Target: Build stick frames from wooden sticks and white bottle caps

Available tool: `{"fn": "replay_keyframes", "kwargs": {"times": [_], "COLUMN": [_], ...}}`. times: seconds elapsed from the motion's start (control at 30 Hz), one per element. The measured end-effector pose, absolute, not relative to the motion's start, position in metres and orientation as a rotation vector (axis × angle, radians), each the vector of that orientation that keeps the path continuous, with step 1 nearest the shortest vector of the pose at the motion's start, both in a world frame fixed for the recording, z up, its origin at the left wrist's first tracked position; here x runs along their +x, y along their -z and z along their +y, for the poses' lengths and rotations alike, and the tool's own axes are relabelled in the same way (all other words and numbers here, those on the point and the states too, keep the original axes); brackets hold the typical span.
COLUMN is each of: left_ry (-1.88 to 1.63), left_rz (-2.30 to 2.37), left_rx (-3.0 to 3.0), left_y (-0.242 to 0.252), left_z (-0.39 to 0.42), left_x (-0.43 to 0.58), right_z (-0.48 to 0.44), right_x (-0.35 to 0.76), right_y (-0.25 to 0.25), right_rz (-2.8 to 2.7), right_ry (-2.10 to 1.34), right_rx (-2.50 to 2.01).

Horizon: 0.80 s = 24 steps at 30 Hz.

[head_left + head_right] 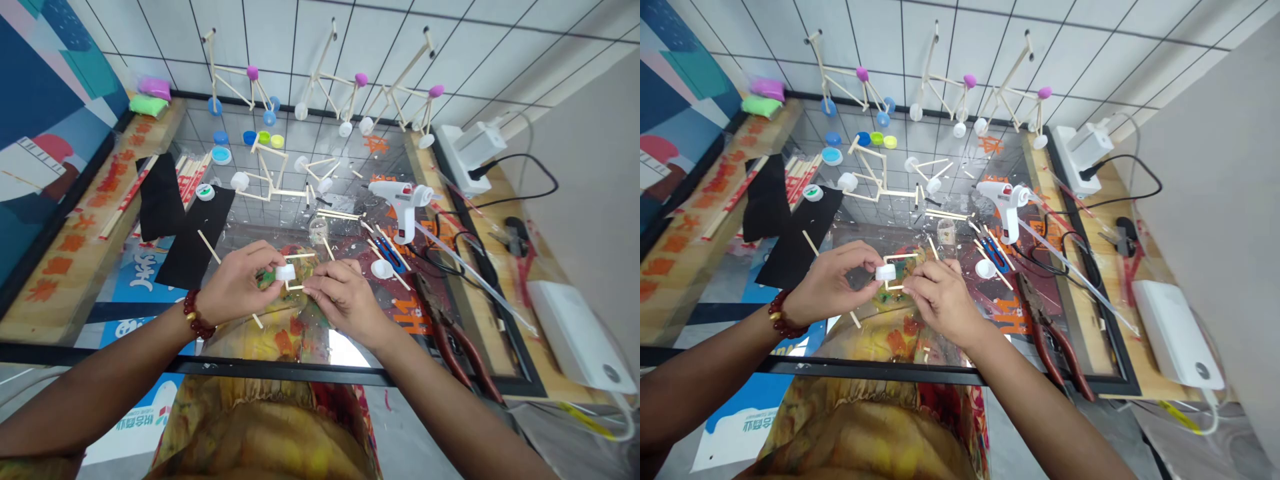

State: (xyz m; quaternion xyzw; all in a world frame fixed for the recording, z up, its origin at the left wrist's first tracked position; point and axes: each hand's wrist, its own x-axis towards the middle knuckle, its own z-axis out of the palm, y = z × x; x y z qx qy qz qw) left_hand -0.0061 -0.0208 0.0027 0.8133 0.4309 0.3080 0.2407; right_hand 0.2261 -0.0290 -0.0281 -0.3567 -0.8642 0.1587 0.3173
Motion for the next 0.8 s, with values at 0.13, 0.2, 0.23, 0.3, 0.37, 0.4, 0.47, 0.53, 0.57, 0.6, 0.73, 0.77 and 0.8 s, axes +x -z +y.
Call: {"fn": "replay_keyframes", "kwargs": {"times": [0.13, 0.2, 0.23, 0.3, 0.37, 0.4, 0.47, 0.53, 0.57, 0.6, 0.73, 0.77, 0.8], "left_ry": [-0.848, -0.849, -0.85, -0.855, -0.854, -0.851, -0.842, -0.832, -0.83, -0.83, -0.835, -0.831, -0.827], "left_rz": [1.174, 1.176, 1.176, 1.174, 1.177, 1.178, 1.184, 1.187, 1.189, 1.191, 1.198, 1.202, 1.203], "left_rx": [2.222, 2.217, 2.214, 2.213, 2.211, 2.21, 2.215, 2.233, 2.244, 2.25, 2.248, 2.246, 2.248], "left_y": [-0.0019, -0.0018, -0.0018, -0.002, -0.0023, -0.0024, -0.0027, -0.0029, -0.003, -0.0029, -0.0022, -0.002, -0.0017], "left_z": [-0.0213, -0.0211, -0.0209, -0.0208, -0.021, -0.0212, -0.022, -0.0228, -0.0231, -0.0232, -0.023, -0.0229, -0.0228], "left_x": [-0.0067, -0.0065, -0.0062, -0.0055, -0.0051, -0.005, -0.0052, -0.0056, -0.0058, -0.0059, -0.0063, -0.0066, -0.007], "right_z": [-0.0295, -0.0297, -0.0298, -0.03, -0.0302, -0.0304, -0.031, -0.0315, -0.0317, -0.0318, -0.0314, -0.0311, -0.0308], "right_x": [0.2267, 0.2271, 0.2272, 0.2273, 0.2269, 0.2267, 0.2263, 0.2265, 0.2269, 0.2275, 0.2313, 0.2323, 0.2333], "right_y": [0.0276, 0.0274, 0.0272, 0.027, 0.0264, 0.026, 0.0247, 0.0231, 0.0224, 0.0218, 0.0202, 0.02, 0.0196], "right_rz": [-2.291, -2.308, -2.315, -2.322, -2.329, -2.333, -2.341, -2.347, -2.35, -2.351, -2.335, -2.326, -2.317], "right_ry": [-0.402, -0.398, -0.394, -0.38, -0.367, -0.362, -0.358, -0.362, -0.365, -0.368, -0.365, -0.368, -0.374], "right_rx": [-0.949, -0.96, -0.963, -0.961, -0.959, -0.965, -0.985, -1.007, -1.016, -1.023, -1.039, -1.045, -1.053]}}
